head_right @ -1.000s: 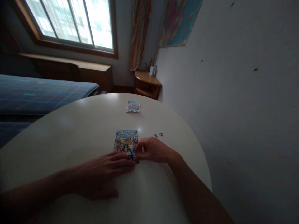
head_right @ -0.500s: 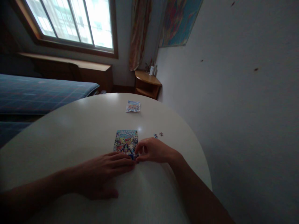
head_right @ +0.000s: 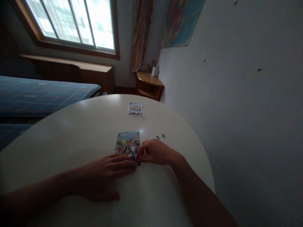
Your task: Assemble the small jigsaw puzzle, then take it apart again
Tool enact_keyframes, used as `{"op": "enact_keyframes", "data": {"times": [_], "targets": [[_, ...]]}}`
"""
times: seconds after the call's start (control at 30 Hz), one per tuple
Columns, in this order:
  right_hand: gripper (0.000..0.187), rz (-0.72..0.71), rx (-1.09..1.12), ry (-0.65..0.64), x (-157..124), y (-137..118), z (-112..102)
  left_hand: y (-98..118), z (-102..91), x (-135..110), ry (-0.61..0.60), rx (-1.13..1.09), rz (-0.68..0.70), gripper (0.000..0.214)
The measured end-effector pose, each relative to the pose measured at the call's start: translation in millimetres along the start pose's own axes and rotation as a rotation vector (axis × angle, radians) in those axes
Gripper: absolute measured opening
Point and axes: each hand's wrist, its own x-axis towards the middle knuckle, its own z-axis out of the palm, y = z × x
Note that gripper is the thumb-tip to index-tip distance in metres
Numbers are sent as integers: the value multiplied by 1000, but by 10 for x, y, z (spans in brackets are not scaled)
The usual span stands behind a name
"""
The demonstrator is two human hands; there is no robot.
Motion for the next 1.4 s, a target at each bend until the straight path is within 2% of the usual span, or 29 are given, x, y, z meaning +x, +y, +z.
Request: {"op": "enact_keyframes", "data": {"times": [0.17, 0.27, 0.33, 0.37, 0.47, 0.53, 0.63, 0.73, 1.1, 1.4], "targets": [[7, -11, -11, 12, 12, -22, 44, 5, -1, 6, -8, -4, -5, 70], [10, 14, 15, 30, -15, 0, -11, 7, -1, 2, -4, 0, -4, 71], [15, 85, 21, 135, -69, 94, -114, 4, 3, -4, 4, 0, -5, 71], [16, 140, -18, 237, -108, 169, -180, 2, 6, -7, 4, -1, -7, 70], [20, 341, -220, 484, -246, 468, -375, -7, 11, -12, 3, -4, -8, 72], [21, 445, -313, 545, -329, 662, -458, -12, 13, -13, 3, 2, -4, 73], [23, 525, -312, 530, -396, 832, -489, -14, 15, -13, -11, 19, -9, 73], [26, 549, -247, 437, -394, 839, -465, -12, 14, -14, -27, 26, -18, 74], [22, 498, -173, 220, -282, 464, -348, -9, -1, -14, -22, 14, -13, 74], [15, 432, -137, 139, -243, 287, -272, -6, 5, -12, -10, 14, -9, 73]]}}
